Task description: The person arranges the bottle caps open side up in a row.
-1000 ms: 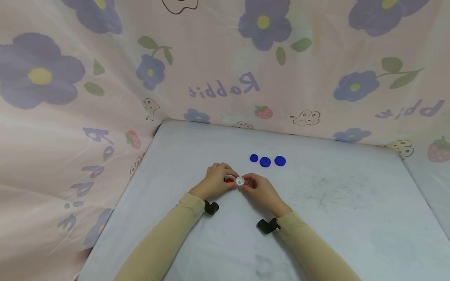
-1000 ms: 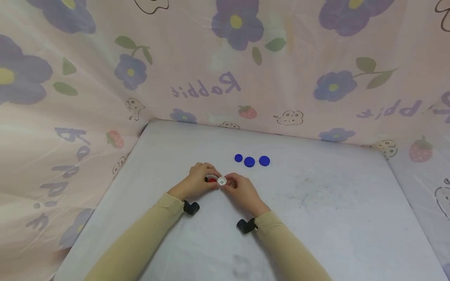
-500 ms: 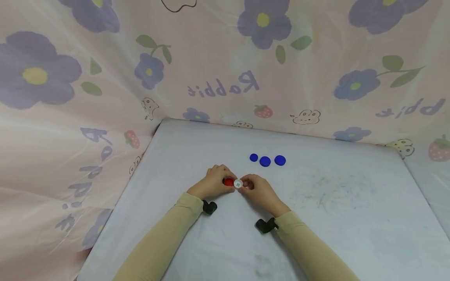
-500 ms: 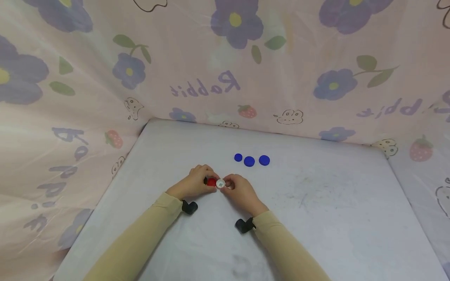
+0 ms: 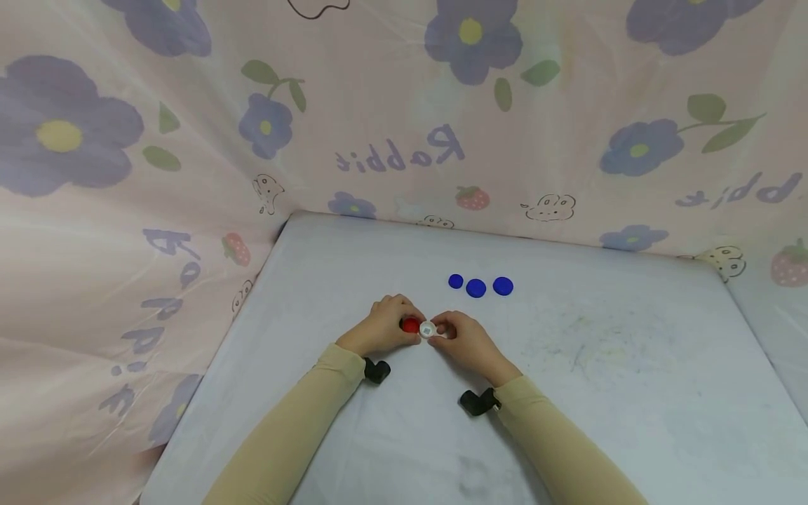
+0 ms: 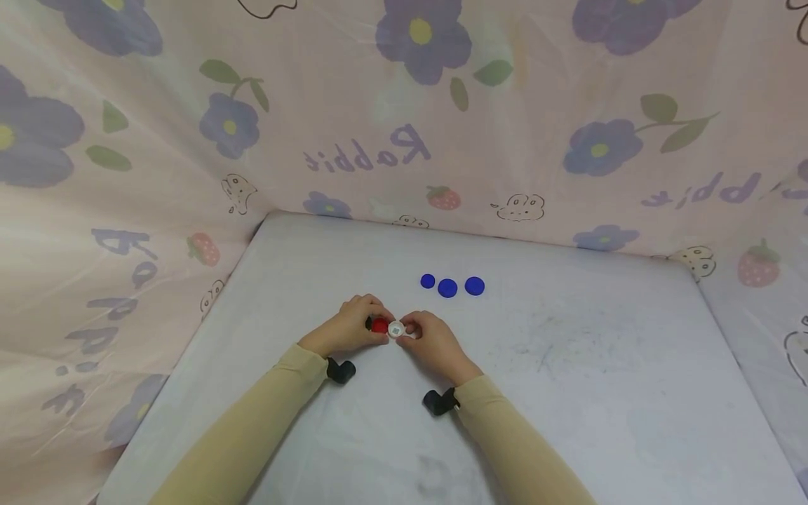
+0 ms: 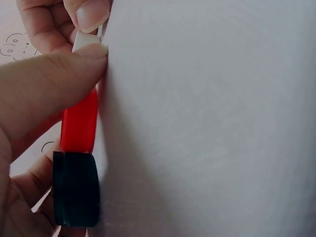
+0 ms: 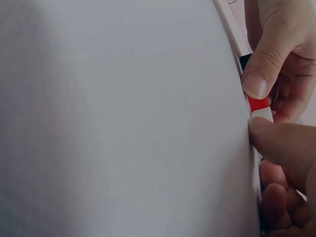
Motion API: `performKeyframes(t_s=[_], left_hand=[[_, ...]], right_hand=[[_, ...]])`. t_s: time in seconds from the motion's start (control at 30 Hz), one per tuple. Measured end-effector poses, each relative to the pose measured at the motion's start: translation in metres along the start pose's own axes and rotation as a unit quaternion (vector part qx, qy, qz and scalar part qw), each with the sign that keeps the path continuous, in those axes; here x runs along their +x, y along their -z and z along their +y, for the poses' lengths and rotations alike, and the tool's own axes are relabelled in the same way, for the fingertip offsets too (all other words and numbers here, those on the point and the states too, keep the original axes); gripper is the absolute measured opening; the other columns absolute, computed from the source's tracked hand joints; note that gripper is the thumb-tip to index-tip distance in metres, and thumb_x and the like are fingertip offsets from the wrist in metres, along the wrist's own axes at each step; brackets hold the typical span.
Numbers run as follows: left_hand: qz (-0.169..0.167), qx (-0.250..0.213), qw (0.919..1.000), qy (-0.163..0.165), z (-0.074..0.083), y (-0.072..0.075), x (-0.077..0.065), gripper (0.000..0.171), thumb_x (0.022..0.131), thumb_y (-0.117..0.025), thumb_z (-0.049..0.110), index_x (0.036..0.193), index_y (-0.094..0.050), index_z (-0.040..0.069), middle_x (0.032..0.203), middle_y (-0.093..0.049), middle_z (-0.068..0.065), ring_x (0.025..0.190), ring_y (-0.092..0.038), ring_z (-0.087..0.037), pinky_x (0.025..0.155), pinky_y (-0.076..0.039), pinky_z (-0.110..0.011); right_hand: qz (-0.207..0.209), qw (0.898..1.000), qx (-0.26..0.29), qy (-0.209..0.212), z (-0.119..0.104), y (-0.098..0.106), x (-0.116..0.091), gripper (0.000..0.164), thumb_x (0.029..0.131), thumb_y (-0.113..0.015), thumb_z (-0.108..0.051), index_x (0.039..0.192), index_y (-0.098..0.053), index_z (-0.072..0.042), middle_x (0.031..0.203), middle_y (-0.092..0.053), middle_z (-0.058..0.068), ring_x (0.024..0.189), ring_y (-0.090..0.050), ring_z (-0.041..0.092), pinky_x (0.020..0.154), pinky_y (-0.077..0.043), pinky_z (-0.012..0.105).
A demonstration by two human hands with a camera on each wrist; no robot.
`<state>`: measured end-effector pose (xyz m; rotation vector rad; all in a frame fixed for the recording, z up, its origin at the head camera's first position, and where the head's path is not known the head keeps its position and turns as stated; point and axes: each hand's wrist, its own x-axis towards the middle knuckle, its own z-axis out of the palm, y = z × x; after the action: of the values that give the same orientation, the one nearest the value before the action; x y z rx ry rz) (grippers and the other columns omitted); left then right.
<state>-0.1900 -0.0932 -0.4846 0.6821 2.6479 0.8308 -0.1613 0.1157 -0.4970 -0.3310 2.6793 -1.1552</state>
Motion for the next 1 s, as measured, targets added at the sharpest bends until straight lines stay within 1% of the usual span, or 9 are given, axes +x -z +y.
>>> performKeyframes(t_s=[0.13, 0.23, 0.33, 0.4, 0.5, 0.63, 0.73, 0.83, 1.0], left_hand=[[0.000, -0.001, 1.0000, -0.002, 0.001, 0.000, 0.000, 0.038, 0.082, -0.079, 0.031, 0.117, -0.069, 0.021, 0.117, -0.055, 0.002, 0.109, -0.045, -0.019, 0.090, -0.032, -0.038], [-0.001, -0.014, 0.9998, 0.011, 0.003, 0.002, 0.000, 0.043, 0.081, -0.079, 0.034, 0.120, -0.067, 0.020, 0.118, -0.056, 0.003, 0.107, -0.046, -0.018, 0.088, -0.035, -0.036], [0.007, -0.035, 0.9991, 0.024, 0.007, 0.006, 0.002, 0.047, 0.081, -0.078, 0.039, 0.122, -0.065, 0.020, 0.120, -0.058, 0.005, 0.108, -0.047, -0.017, 0.092, -0.037, -0.037], [0.015, -0.046, 0.9985, 0.027, 0.010, 0.009, 0.006, 0.048, 0.082, -0.077, 0.040, 0.123, -0.065, 0.019, 0.122, -0.059, 0.005, 0.110, -0.049, -0.017, 0.095, -0.037, -0.039], [0.025, -0.052, 0.9981, 0.023, 0.015, 0.015, 0.014, 0.049, 0.084, -0.075, 0.041, 0.125, -0.064, 0.017, 0.124, -0.059, 0.001, 0.114, -0.050, -0.020, 0.101, -0.032, -0.044], [0.031, -0.053, 0.9978, 0.025, 0.025, 0.021, 0.026, 0.051, 0.085, -0.074, 0.039, 0.128, -0.062, 0.016, 0.124, -0.059, -0.003, 0.115, -0.050, -0.022, 0.101, -0.032, -0.046], [0.034, -0.053, 0.9975, 0.030, 0.031, 0.024, 0.035, 0.052, 0.085, -0.074, 0.039, 0.130, -0.060, 0.016, 0.124, -0.059, -0.003, 0.114, -0.050, -0.022, 0.100, -0.035, -0.045], [0.033, -0.063, 0.9969, 0.032, 0.036, 0.026, 0.045, 0.053, 0.086, -0.074, 0.039, 0.131, -0.059, 0.016, 0.125, -0.058, -0.003, 0.115, -0.050, -0.022, 0.098, -0.039, -0.045], [0.026, -0.081, 0.9953, 0.046, 0.040, 0.026, 0.061, 0.054, 0.086, -0.074, 0.037, 0.133, -0.058, 0.018, 0.128, -0.057, -0.004, 0.116, -0.050, -0.023, 0.095, -0.042, -0.045]], right_hand=[[-0.002, 1.000, -0.004, -0.001, 0.001, 0.002, -0.001, 0.028, 0.085, -0.076, -0.026, 0.110, -0.067, -0.017, 0.087, -0.059, -0.006, 0.076, -0.050, 0.015, 0.066, -0.043, 0.033], [-0.004, 1.000, 0.000, -0.003, 0.000, 0.006, -0.003, 0.029, 0.085, -0.076, -0.027, 0.111, -0.067, -0.017, 0.089, -0.061, -0.007, 0.078, -0.053, 0.015, 0.068, -0.045, 0.033], [0.001, 1.000, 0.000, -0.007, 0.002, 0.014, -0.002, 0.031, 0.086, -0.075, -0.029, 0.114, -0.066, -0.017, 0.092, -0.063, -0.008, 0.079, -0.056, 0.014, 0.070, -0.046, 0.032], [0.008, 1.000, -0.006, -0.009, 0.004, 0.021, -0.001, 0.033, 0.087, -0.074, -0.031, 0.116, -0.065, -0.017, 0.094, -0.063, -0.008, 0.080, -0.057, 0.013, 0.071, -0.047, 0.032], [0.017, 1.000, -0.010, -0.008, 0.005, 0.033, 0.003, 0.038, 0.087, -0.073, -0.033, 0.119, -0.064, -0.015, 0.097, -0.063, -0.005, 0.081, -0.056, 0.014, 0.068, -0.048, 0.031], [0.028, 1.000, -0.006, -0.008, 0.006, 0.050, 0.009, 0.045, 0.087, -0.074, -0.036, 0.122, -0.062, -0.011, 0.102, -0.062, -0.001, 0.087, -0.056, 0.019, 0.070, -0.049, 0.034], [0.039, 0.999, -0.004, -0.008, 0.008, 0.061, 0.015, 0.049, 0.086, -0.073, -0.038, 0.125, -0.060, -0.010, 0.107, -0.062, 0.002, 0.094, -0.056, 0.021, 0.076, -0.049, 0.037], [0.051, 0.999, -0.004, -0.010, 0.010, 0.069, 0.021, 0.052, 0.086, -0.073, -0.039, 0.126, -0.059, -0.009, 0.110, -0.062, 0.005, 0.099, -0.056, 0.023, 0.080, -0.049, 0.040], [0.063, 0.998, -0.007, -0.014, 0.016, 0.076, 0.034, 0.053, 0.087, -0.072, -0.038, 0.128, -0.058, -0.008, 0.111, -0.061, 0.007, 0.101, -0.054, 0.026, 0.085, -0.048, 0.042]])
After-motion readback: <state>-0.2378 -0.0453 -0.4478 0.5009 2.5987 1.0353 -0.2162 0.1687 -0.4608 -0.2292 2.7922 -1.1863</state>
